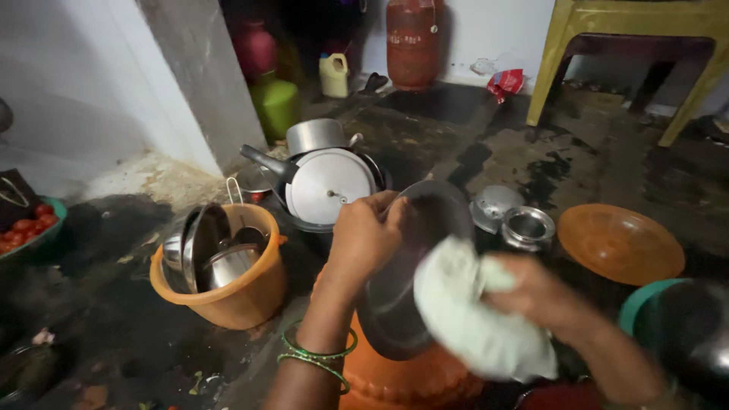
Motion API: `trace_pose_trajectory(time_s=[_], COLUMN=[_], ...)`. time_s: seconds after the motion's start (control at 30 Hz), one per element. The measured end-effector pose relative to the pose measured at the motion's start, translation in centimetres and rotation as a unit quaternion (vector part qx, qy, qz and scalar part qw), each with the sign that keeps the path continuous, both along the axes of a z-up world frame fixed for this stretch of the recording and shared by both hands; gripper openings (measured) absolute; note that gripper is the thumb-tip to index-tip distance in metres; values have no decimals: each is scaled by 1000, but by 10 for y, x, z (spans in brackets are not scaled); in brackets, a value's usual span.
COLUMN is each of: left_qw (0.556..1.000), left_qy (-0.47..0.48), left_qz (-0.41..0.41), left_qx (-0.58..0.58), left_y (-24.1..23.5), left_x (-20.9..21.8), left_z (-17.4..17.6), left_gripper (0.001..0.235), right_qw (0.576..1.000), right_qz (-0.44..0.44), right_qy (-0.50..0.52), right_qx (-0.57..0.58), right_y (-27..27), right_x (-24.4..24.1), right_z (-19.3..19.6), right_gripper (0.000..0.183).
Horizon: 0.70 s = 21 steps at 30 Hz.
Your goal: The person wipes metal bowls and pots with a cloth, handling them one at a time and placing them in a bucket.
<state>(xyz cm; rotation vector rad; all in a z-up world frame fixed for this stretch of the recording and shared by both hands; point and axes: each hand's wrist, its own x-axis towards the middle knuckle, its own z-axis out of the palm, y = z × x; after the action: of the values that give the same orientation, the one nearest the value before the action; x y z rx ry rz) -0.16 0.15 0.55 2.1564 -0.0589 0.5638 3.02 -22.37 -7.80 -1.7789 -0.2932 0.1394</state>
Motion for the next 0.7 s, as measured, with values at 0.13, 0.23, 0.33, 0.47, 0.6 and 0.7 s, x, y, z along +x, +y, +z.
trace_pose_trajectory(time_s=[0.13,0.23,0.33,0.47,0.6,0.7], left_qw=[999,999,999,999,999,998], left_qy=[-51,-35,-44,-41,-39,-51], left_qz=[-2,3,-3,-13,-15,-22], left_qx=[8,15,22,-6,-5,-7], left_y=[-1,0,0,3,10,11], left_x=[-2,-2,0,-1,3,5], left_z=[0,-1,-2,-5,-5,-7], left_gripper=[31,31,31,30,30,29], right_qw=[990,972,919,966,908,942], right_qz=[-85,-87,-84,-56,-29,-19], right_qy=[-106,-196,-335,-192,-378,-263], right_qx=[-23,-97,-188,-165,-178,-208], right_y=[28,62,97,125,127,120], right_x=[10,5,-4,-19,-30,-24], right_z=[8,3,-3,-17,-44,-71], right_gripper=[56,60,64,49,68,58])
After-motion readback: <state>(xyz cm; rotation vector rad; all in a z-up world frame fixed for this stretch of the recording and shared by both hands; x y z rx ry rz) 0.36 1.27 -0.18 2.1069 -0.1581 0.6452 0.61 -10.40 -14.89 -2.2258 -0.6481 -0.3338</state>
